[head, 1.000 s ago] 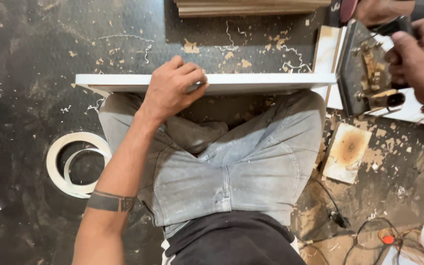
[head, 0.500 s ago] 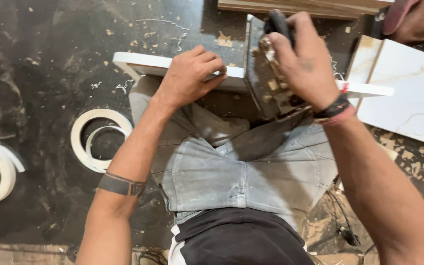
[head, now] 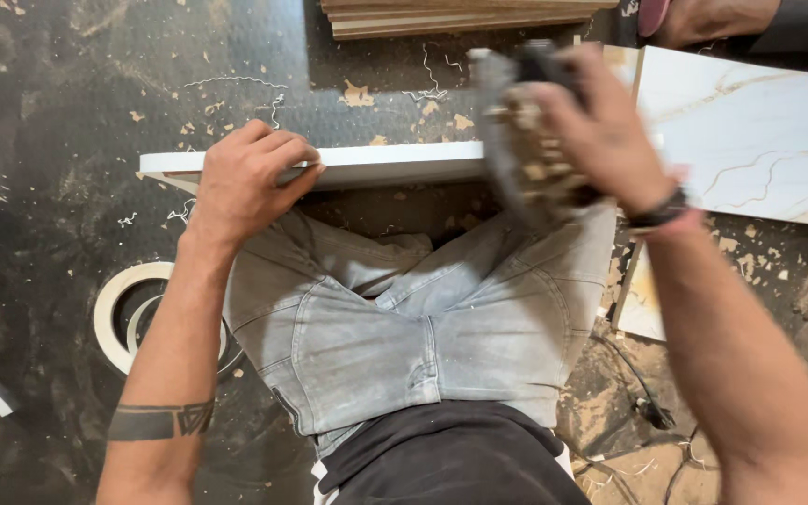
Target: The person sits on the floor and applies white edge banding tape to the edges of wood boards using a hand-held edge banding machine, pressing the machine along the board edge. They then trim and press the tape ends by hand and set finished boards onto a stack beside them.
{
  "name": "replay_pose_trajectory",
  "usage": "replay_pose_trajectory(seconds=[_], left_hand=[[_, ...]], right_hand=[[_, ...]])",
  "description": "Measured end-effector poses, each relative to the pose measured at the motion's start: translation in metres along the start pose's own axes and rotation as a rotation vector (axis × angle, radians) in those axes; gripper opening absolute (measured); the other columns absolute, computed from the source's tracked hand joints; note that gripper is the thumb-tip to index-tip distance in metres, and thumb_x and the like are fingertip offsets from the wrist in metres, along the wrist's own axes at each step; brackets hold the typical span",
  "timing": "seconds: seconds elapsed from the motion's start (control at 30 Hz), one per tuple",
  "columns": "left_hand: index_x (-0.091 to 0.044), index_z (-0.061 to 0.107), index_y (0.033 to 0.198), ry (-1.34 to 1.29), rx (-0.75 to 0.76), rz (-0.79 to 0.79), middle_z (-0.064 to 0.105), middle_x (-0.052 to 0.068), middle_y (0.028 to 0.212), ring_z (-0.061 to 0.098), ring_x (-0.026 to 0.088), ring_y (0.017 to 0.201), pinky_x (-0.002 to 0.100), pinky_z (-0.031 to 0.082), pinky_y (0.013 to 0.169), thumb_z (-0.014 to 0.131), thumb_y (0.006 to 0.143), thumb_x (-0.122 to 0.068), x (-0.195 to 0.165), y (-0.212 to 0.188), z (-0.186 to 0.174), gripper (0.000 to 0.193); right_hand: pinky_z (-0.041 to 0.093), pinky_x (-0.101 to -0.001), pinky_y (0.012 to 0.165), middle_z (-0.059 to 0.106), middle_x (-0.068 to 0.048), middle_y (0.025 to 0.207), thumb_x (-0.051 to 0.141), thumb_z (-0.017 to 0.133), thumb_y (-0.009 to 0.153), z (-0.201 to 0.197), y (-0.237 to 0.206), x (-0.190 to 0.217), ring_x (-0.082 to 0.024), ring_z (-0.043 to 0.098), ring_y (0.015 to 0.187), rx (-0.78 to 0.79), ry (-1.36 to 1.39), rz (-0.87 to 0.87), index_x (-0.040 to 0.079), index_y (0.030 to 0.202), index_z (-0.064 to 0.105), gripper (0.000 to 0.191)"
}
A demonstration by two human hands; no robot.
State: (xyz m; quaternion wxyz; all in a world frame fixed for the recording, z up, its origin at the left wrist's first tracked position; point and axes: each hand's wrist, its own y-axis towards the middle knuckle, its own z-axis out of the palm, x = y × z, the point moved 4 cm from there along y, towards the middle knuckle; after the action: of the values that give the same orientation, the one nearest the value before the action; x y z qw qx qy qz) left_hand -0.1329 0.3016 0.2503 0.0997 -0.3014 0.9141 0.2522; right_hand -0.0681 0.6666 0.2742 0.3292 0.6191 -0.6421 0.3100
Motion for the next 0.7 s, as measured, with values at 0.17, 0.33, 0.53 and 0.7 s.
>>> replay_pose_trajectory(seconds=[0.17,0.33,0.53,0.7], left_hand=[[-0.011,0.071,0.094,-0.005,-0.007,0.007,0.073,0.001,0.098,0.063,0.022,0.087,0.035,0.054,0.077,0.083,0.090,-0.015,0.001,-0.002,0.001,0.014],[-0.011,0.070,0.093,-0.010,-0.008,0.007,0.073,0.001,0.096,0.062,0.023,0.086,0.036,0.054,0.077,0.083,0.090,-0.014,0.001,-0.002,0.002,0.014],[-0.011,0.068,0.095,-0.011,0.015,0.033,0.070,0.002,0.096,0.061,0.026,0.087,0.038,0.053,0.078,0.082,0.090,-0.018,0.009,-0.006,0.004,0.016],[-0.012,0.067,0.098,-0.037,-0.010,0.062,0.068,0.001,0.096,0.061,0.026,0.090,0.038,0.053,0.080,0.080,0.093,-0.021,0.020,-0.014,0.004,0.016]], right_hand=[[0.039,-0.0268,0.053,0.060,-0.002,0.083,0.022,0.059,0.118,-0.099,-0.037,-0.059,-0.008,0.052,0.066,-0.144,-0.011,0.272,0.005,0.127,0.050,0.021],[0.037,-0.0240,0.049,0.054,0.000,0.082,0.023,0.057,0.115,-0.127,-0.047,-0.073,-0.005,0.048,0.062,-0.208,0.075,0.368,0.010,0.125,0.043,0.021],[0.033,-0.0254,0.049,0.052,-0.001,0.081,0.020,0.057,0.117,-0.077,-0.026,-0.038,-0.006,0.045,0.062,-0.058,0.166,0.350,0.009,0.121,0.041,0.020],[0.039,-0.0294,0.053,0.054,-0.003,0.085,0.020,0.061,0.116,0.016,0.009,0.016,-0.011,0.050,0.066,0.053,0.034,0.171,0.008,0.124,0.046,0.021]])
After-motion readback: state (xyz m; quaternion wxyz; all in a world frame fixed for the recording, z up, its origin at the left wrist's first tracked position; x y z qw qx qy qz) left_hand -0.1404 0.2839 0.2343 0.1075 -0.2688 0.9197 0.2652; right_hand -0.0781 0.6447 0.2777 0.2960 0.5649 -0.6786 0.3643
